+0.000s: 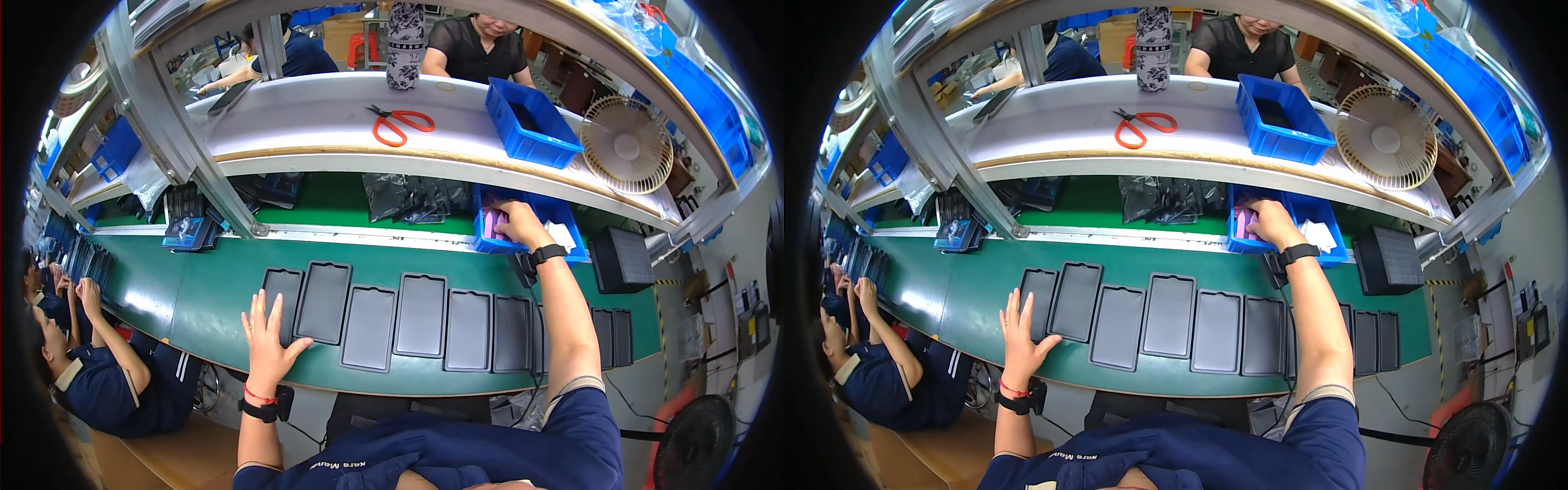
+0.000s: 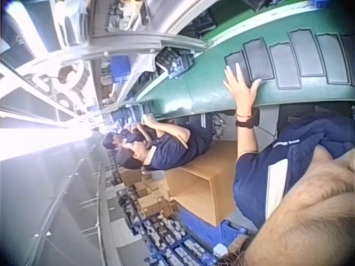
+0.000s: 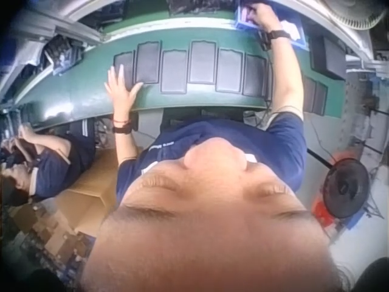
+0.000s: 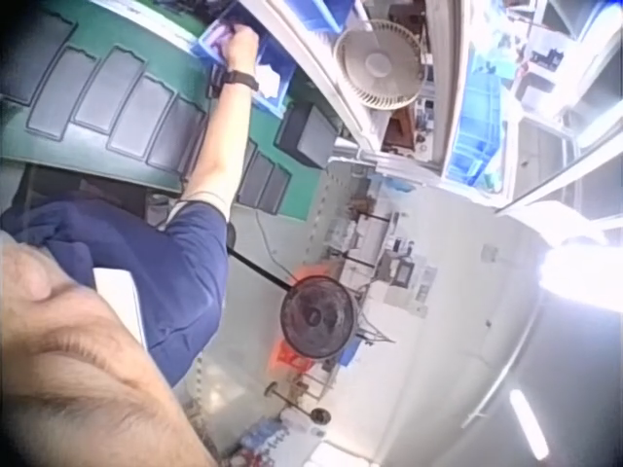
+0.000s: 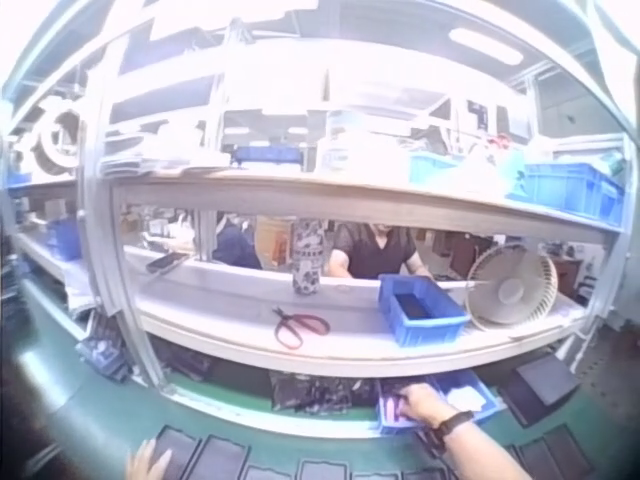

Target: The recorder is assembling electronic components by placing small parts into trays and packaging them.

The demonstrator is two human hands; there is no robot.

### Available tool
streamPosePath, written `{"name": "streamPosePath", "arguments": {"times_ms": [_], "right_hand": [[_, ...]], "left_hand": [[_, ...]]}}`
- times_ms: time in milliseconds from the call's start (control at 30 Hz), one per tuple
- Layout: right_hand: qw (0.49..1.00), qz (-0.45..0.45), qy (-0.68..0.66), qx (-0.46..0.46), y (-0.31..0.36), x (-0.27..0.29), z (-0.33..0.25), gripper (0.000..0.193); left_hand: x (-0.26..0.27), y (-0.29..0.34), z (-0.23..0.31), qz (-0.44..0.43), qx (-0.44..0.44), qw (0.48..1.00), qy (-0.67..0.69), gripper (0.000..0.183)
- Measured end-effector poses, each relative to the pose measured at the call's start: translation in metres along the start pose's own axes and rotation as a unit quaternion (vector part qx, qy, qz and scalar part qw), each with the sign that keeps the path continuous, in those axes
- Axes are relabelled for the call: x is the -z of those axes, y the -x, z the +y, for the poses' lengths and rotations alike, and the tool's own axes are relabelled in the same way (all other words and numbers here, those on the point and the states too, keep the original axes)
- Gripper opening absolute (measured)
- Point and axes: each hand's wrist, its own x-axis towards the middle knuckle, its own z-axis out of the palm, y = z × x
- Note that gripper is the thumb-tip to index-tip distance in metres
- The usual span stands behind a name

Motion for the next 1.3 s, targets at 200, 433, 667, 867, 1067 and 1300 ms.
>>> {"name": "streamPosePath", "arguments": {"times_ms": [200,433,667,867,1067,1300], "right_hand": [[0.998,0.025,-0.062,0.006,0.009,-0.001,0.001,0.044],[0.989,-0.042,-0.108,-0.092,0.005,-0.011,0.009,0.042],[0.999,-0.011,0.046,-0.008,-0.001,-0.009,0.004,0.046],[0.998,-0.038,0.018,-0.041,-0.001,-0.01,0.004,0.047],[0.994,0.044,0.058,0.076,0.008,-0.005,-0.005,0.048],[0.991,0.09,0.053,0.082,0.016,-0.004,-0.017,0.042]], "left_hand": [[0.015,-0.005,0.036,0.097,-0.079,0.991,0.055,0.065],[0.012,-0.006,0.07,0.094,-0.12,0.976,0.154,0.042],[0.009,0.0,0.067,0.108,-0.12,0.975,0.15,0.035],[0.008,0.003,0.065,0.11,-0.102,0.975,0.164,0.027],[0.005,0.004,0.07,0.102,-0.105,0.975,0.169,0.026],[0.001,0.0,0.081,0.086,-0.151,0.973,0.151,0.022]]}}
